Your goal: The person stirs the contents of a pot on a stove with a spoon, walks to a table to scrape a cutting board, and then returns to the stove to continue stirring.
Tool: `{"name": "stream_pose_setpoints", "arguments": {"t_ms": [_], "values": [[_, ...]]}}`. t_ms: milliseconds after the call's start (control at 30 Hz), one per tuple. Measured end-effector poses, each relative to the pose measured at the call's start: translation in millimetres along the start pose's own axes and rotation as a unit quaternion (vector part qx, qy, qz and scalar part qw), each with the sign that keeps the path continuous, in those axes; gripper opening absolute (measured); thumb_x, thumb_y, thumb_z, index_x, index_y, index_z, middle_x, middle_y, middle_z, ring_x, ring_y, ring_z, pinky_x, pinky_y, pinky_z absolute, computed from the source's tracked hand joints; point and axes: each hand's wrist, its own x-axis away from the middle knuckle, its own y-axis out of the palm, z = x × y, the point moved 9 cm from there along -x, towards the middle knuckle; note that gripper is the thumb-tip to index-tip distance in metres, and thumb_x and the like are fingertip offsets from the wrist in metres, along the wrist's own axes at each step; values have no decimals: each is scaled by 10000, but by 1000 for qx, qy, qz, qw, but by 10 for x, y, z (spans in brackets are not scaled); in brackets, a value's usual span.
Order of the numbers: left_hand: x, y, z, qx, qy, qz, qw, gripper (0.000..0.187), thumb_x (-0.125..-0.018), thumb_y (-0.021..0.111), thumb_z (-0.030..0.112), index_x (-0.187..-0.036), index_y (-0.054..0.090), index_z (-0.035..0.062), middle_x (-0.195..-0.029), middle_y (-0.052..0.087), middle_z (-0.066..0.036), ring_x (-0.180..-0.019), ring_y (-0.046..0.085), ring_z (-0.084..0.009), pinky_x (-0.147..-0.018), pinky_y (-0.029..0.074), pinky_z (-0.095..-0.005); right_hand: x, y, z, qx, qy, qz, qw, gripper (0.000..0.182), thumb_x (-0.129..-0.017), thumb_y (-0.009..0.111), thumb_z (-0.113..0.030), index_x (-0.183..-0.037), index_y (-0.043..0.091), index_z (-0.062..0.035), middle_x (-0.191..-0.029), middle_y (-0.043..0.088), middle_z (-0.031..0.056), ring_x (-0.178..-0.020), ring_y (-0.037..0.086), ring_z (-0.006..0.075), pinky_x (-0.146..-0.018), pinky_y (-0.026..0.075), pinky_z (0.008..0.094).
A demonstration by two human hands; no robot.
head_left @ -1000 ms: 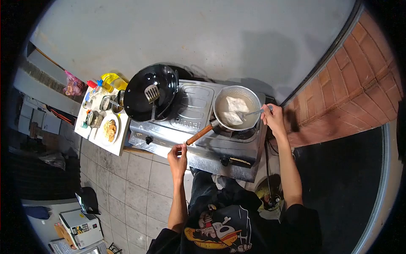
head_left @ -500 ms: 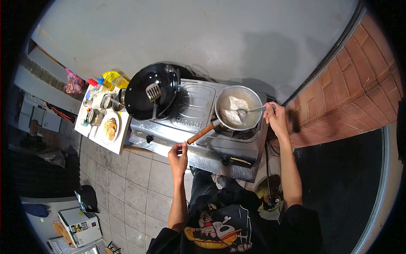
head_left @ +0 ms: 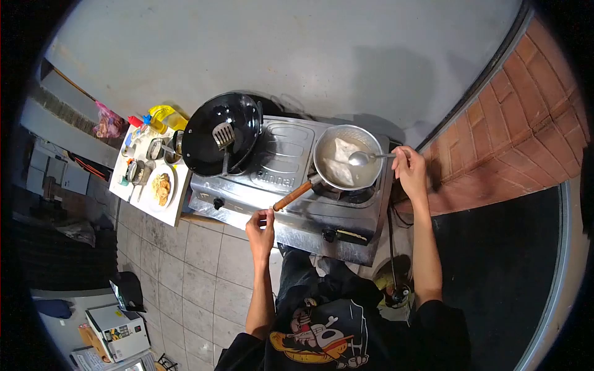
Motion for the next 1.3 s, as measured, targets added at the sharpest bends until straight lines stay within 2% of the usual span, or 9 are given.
{"name": "stream_pose_setpoints", "arguments": {"t_ms": [167,300,367,600,900,1300], "values": [[7,-2,22,-7,8,1,1000,315,-875,611,265,-821,626,-45,-664,614,-84,-616,577,-133,-565,451,-269,46,-89,-20,-39,11,51,998,230,-936,480,-173,-854,570,22,-555,524,21,-419,437,60,-401,328,220],[12,1,41,-10,11,7,1000,319,-877,610,269,-818,626,-45,-658,614,-83,-612,577,-132,-559,449,-268,103,51,95,-78,33,31,996,236,-939,475,-171,-836,561,23,-553,530,31,-407,435,62,-388,325,222],[12,1,16,-14,10,8,1000,320,-878,609,270,-818,627,-44,-654,615,-82,-609,576,-132,-556,450,-270,125,132,252,-97,74,17,992,235,-938,475,-167,-827,556,23,-554,536,39,-400,437,64,-381,327,225],[22,12,32,-26,8,-2,1000,321,-879,607,267,-824,627,-49,-663,619,-89,-621,582,-135,-575,455,-273,130,129,377,-93,90,19,992,236,-940,469,-161,-837,563,29,-554,537,39,-399,442,70,-378,325,226],[37,15,23,-20,1,-3,1000,325,-879,609,272,-824,625,-48,-671,621,-90,-633,589,-142,-584,460,-273,129,72,369,-91,93,30,991,236,-938,472,-169,-832,562,22,-555,534,43,-393,440,74,-371,320,228],[48,39,12,15,-2,-13,1000,332,-880,609,285,-820,625,-41,-637,588,-50,-605,537,-104,-547,426,-249,90,-24,272,-96,74,37,992,245,-936,479,-181,-823,559,21,-552,529,43,-394,440,75,-372,317,227]]}}
